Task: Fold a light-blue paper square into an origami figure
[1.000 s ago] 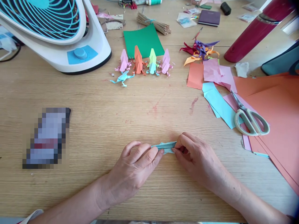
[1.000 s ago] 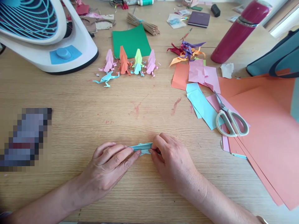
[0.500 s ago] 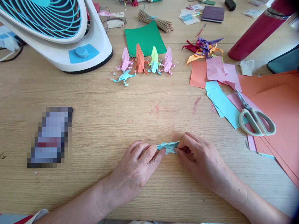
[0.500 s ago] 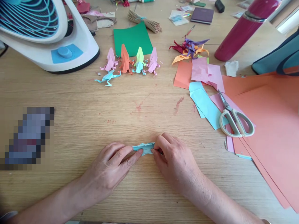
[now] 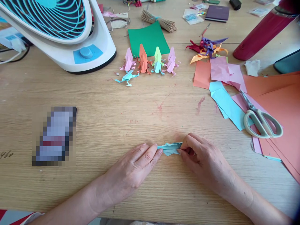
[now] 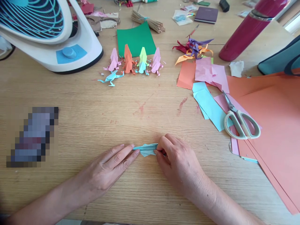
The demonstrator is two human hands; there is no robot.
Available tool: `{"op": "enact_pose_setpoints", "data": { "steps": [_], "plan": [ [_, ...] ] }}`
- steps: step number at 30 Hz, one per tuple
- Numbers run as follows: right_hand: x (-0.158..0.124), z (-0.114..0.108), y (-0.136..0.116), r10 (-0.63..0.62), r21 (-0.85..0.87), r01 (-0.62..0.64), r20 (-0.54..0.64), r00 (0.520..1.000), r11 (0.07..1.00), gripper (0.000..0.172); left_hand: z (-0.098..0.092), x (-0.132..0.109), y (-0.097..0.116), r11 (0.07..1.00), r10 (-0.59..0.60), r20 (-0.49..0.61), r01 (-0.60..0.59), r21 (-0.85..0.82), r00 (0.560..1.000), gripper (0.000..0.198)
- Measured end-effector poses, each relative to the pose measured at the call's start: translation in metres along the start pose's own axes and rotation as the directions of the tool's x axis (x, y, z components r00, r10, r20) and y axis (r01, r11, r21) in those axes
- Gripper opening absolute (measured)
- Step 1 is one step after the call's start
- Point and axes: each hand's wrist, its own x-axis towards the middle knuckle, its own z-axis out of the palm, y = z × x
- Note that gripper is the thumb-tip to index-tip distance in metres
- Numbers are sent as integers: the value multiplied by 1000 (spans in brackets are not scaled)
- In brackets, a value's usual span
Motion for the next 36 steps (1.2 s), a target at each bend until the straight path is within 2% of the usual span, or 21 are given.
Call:
{"op": "enact_pose_setpoints", "data": {
  "steps": [11,20,26,29,36],
  "plan": [
    [1,0,-1,-8,-14,8,4,1000,1000,14,-2,-2,-4,999,21,107,-24,33,994,49],
    [-1,-1,-1,-5,-18,5,4,1000,1000,15,0,1,-2,999,-3,65,0,44,998,47],
    [-1,-1,-2,-8,-12,8,10,1000,1000,17,4,-5,-3,999,-26,176,23,23,984,61],
    [-1,-1,-2,-2,-21,2,18,1000,1000,17,2,-4,-3,999,-40,198,35,27,979,64],
    [0,-2,-2,12,-9,-11,25,1000,1000,17,-2,4,3,997,-66,170,59,47,983,57]
  ]
}}
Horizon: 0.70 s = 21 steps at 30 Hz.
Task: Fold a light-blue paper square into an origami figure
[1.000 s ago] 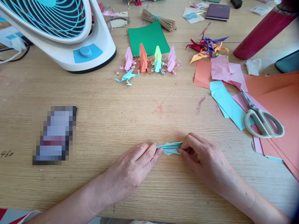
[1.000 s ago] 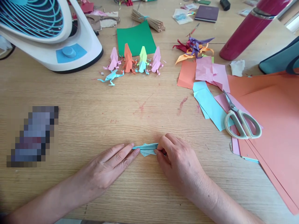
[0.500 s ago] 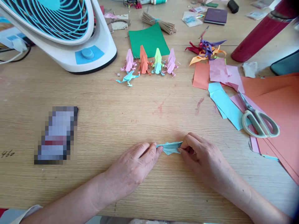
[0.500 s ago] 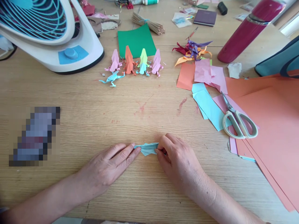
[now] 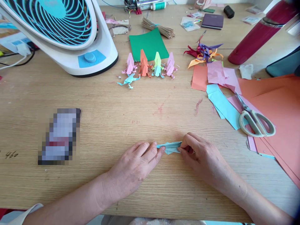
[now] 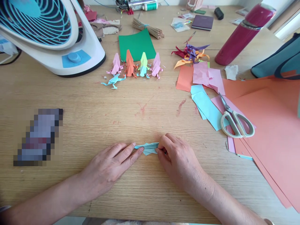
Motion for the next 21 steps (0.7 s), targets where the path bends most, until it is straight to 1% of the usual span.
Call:
{"op": "enact_pose_setpoints", "data": {
  "steps": [2,5,8,14,17,21],
  "plan": [
    [0,-1,-1,5,1,-5,5,1000,1000,17,1,0,0,999,-29,6,29,-19,1000,58],
    [1,-1,-2,3,2,-3,1,1000,1000,17,3,-2,-1,999,-24,18,25,-38,1000,62],
    [1,0,-1,-7,-1,7,-11,1000,1000,16,2,-1,-1,1000,-28,9,28,-10,1000,65],
    [1,1,-1,-30,-16,30,-25,999,999,16,-3,8,5,999,-18,-14,18,36,1000,57],
    [1,0,-1,-44,-19,43,-24,999,999,16,-5,11,9,998,-57,10,57,21,998,54],
    [2,0,-1,-28,-18,28,-17,999,999,16,-6,11,12,997,-73,34,73,4,997,57]
  ]
}}
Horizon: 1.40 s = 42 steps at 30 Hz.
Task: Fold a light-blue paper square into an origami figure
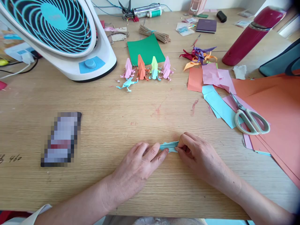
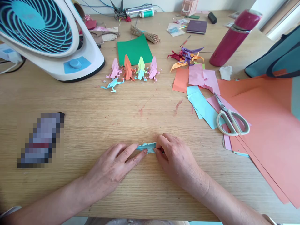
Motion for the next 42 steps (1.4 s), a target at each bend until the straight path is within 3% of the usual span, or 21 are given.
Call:
{"op": "enact_pose_setpoints", "data": {
  "steps": [6,12,22,33,42],
  "plan": [
    [-2,0,0,6,7,-6,3,1000,1000,15,2,3,-2,999,-38,-19,38,-25,999,61],
    [-1,0,0,6,-1,-6,-1,1000,1000,17,9,-6,-18,992,120,-103,-124,-35,987,54],
    [-1,-1,0,-9,2,9,-6,1000,1000,17,5,-17,-37,979,202,-172,-202,18,964,47],
    [0,0,1,29,33,-30,20,999,999,17,6,-13,-34,980,193,-154,-197,-12,969,42],
    [0,1,2,-6,23,6,2,1000,1000,17,0,-2,-27,983,182,-126,-175,65,975,47]
  ]
}}
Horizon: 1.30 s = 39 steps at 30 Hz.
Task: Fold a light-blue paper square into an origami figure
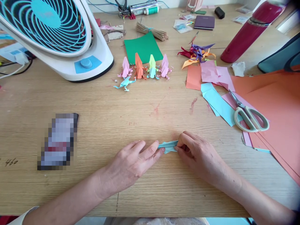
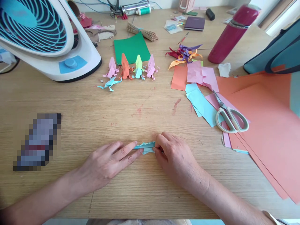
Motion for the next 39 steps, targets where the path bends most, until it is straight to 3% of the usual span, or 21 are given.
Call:
{"op": "enact_pose_setpoints", "data": {
  "steps": [6,12,15,20,29,33,39],
  "plan": [
    [0,1,1,14,0,-14,0,1000,1000,17,7,0,3,985,-78,-17,75,-154,997,44],
    [1,3,1,-1,5,1,-21,1000,1000,17,3,23,7,921,-169,-170,94,-378,971,32],
    [1,4,2,-7,19,8,-46,999,1000,18,4,42,15,899,-202,-145,124,-420,969,40],
    [-1,5,2,-13,44,17,-84,996,999,20,12,55,25,825,-291,-127,181,-535,948,25],
    [-12,-8,8,-81,152,89,-59,995,984,15,16,49,25,970,-95,-215,41,-241,972,31],
    [-20,-7,13,-202,57,208,-96,975,976,19,16,48,25,988,-46,-214,13,-157,976,33],
    [-25,-4,16,-349,-84,341,-121,929,936,19,17,46,25,987,-27,-213,-8,-162,977,35]
  ]
}}
